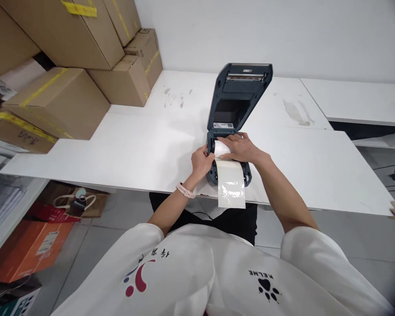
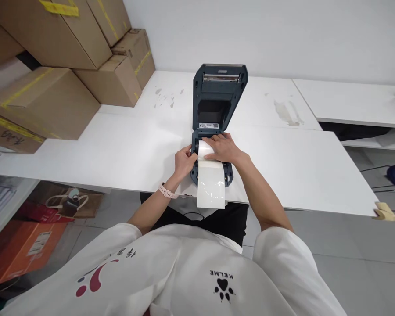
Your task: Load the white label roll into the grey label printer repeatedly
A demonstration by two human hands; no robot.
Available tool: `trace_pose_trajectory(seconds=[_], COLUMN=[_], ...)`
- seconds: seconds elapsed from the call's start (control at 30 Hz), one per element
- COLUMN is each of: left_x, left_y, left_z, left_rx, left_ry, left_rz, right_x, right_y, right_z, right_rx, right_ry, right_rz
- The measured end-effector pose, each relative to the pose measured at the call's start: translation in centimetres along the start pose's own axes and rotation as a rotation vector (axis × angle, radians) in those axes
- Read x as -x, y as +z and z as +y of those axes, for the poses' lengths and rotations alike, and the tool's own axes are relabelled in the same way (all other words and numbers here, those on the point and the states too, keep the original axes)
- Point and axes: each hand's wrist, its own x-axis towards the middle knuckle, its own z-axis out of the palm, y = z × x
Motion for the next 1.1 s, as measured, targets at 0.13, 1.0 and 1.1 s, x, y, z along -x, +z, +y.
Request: trace_pose_trajectory(seconds=[0.13, 1.0, 1.1], left_x=[0.1, 4.3, 5.0], left_y=[0.1, -1.2, -0.7], left_z=[-0.2, 3.5, 3.5], left_rx=[0.039, 0.334, 0.443], left_ry=[-0.028, -0.189, -0.222], left_rz=[0.003, -0.219, -0.296], right_x=[1.9, 11.1, 10.9], right_y=[-2.0, 3.4, 5.2], right_z=[0.5, -4.8, -4.3], right_rx=[-0.372, -0.824, -1.041], right_ry=[-0.017, 0.379, 0.427], right_rz=[0.523, 0.583, 0.459])
